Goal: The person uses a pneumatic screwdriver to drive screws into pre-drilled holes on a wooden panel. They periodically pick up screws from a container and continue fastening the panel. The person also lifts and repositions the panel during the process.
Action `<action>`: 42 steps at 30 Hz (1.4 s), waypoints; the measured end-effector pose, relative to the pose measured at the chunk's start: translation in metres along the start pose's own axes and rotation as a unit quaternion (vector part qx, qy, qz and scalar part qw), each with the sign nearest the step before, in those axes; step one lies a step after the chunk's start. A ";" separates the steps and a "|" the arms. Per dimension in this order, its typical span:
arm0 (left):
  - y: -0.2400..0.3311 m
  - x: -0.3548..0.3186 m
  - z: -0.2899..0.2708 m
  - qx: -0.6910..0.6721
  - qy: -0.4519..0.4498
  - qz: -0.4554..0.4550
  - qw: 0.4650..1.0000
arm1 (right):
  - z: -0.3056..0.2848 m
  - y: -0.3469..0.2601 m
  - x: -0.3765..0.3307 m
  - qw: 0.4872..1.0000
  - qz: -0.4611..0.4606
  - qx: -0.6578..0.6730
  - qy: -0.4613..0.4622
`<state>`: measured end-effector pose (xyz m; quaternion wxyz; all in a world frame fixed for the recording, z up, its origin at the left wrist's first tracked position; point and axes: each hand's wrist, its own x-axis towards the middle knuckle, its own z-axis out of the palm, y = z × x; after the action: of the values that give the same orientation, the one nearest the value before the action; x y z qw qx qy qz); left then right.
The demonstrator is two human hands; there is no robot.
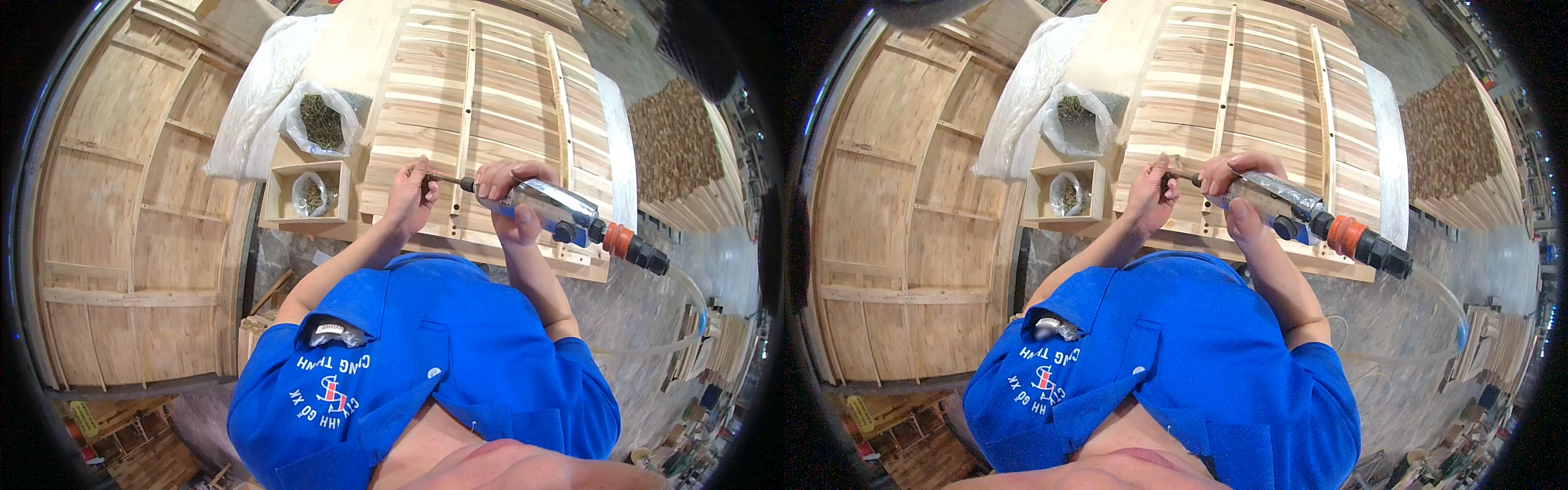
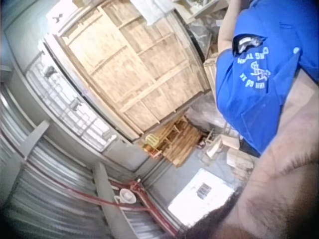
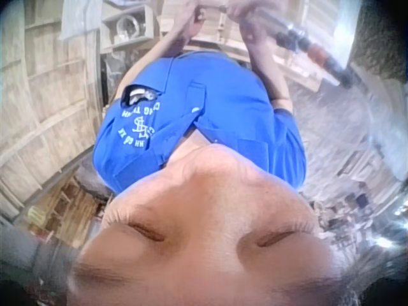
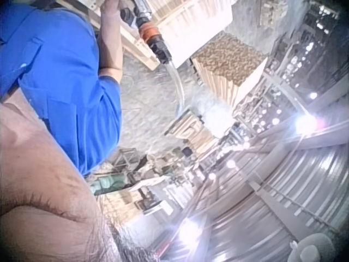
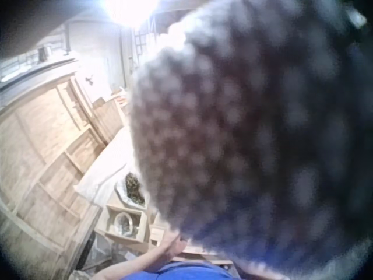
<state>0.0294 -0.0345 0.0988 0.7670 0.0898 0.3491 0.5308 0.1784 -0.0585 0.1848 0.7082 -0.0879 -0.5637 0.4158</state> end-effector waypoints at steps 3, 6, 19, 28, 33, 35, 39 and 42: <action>0.002 0.000 0.001 -0.032 0.016 0.010 0.999 | 0.007 0.007 0.002 1.000 -0.020 -0.008 0.011; 0.000 -0.012 0.010 -0.084 -0.002 -0.034 0.996 | 0.012 0.015 0.004 0.998 -0.041 -0.027 0.026; 0.108 0.000 -0.147 0.213 0.112 0.130 0.962 | -0.011 -0.011 0.031 0.984 -0.110 -0.121 0.066; 0.139 -0.014 -0.180 0.875 0.201 0.084 0.432 | -0.018 -0.019 0.034 0.988 -0.102 -0.104 0.060; 0.140 -0.008 -0.181 0.865 0.202 0.076 0.454 | -0.025 -0.024 0.034 0.988 -0.108 -0.093 0.055; 0.140 -0.007 -0.188 0.850 0.196 0.090 0.480 | -0.030 -0.027 0.031 0.989 -0.103 -0.088 0.055; 0.140 -0.006 -0.196 0.800 0.204 0.162 0.541 | -0.042 -0.036 0.028 0.990 -0.096 -0.086 0.055; 0.137 -0.003 -0.181 0.758 0.253 0.193 0.569 | -0.057 -0.046 0.025 0.990 -0.092 -0.093 0.054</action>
<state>-0.1884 -0.0219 0.0361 0.1777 0.5658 0.7779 0.2076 0.2507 -0.0512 0.2104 0.7617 -0.1231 -0.5666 0.2892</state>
